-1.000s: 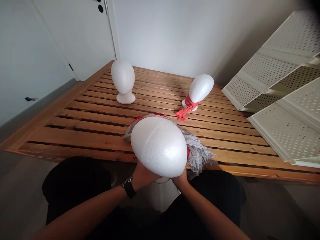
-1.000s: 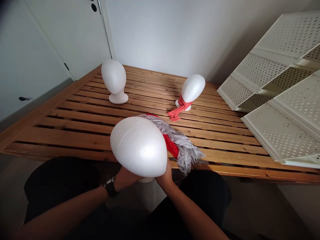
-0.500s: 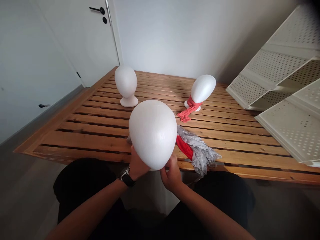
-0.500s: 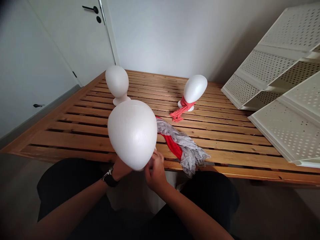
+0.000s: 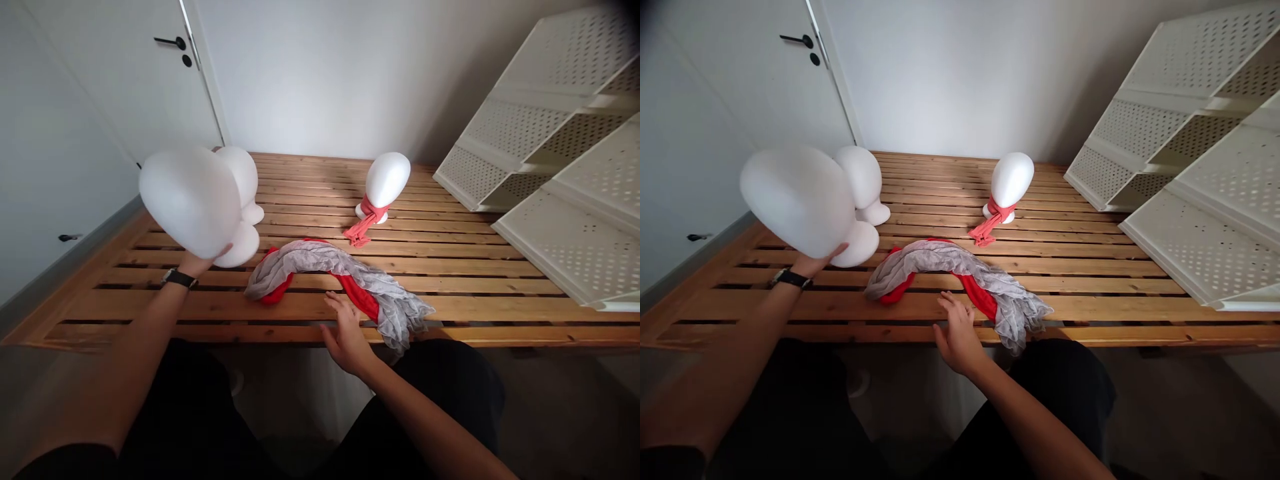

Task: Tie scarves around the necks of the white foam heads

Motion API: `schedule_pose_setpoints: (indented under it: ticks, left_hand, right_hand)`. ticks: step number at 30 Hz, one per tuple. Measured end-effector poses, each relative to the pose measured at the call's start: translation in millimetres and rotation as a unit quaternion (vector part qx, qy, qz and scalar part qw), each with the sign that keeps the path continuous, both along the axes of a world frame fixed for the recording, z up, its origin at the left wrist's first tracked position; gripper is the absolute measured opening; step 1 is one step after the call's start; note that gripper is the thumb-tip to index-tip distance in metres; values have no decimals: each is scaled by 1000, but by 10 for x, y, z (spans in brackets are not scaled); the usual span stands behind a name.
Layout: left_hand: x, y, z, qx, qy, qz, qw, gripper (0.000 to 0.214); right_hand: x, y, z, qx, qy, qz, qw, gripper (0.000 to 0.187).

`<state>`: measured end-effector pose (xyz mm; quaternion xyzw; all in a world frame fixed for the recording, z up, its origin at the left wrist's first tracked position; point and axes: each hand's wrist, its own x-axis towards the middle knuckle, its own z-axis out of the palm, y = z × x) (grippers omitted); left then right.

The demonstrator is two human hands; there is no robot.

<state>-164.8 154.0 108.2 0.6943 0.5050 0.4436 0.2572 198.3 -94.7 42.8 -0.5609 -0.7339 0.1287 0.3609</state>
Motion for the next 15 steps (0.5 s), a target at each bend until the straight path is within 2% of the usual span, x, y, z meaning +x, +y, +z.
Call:
schedule_pose_setpoints:
  ticks: [3,6,10,15]
  left_hand:
    - [-120,268,-214,-55,-43,87,994,84]
    - [-88,406,-404,-75,-76,153,983,84]
    - [-30,530,-576,-107,-87,158,978,86]
    - [-60,607,-724,-102,-42,146,983,88]
  right_hand:
    - [-47,-1,-33,-6,-14,20,1000,56]
    - [-99,23,-31,-10,-27,36,999,57]
    - [-99,50,-66,-32,-33,54,997,60]
    - [-81,74,-122,-58,-25,69,996,62]
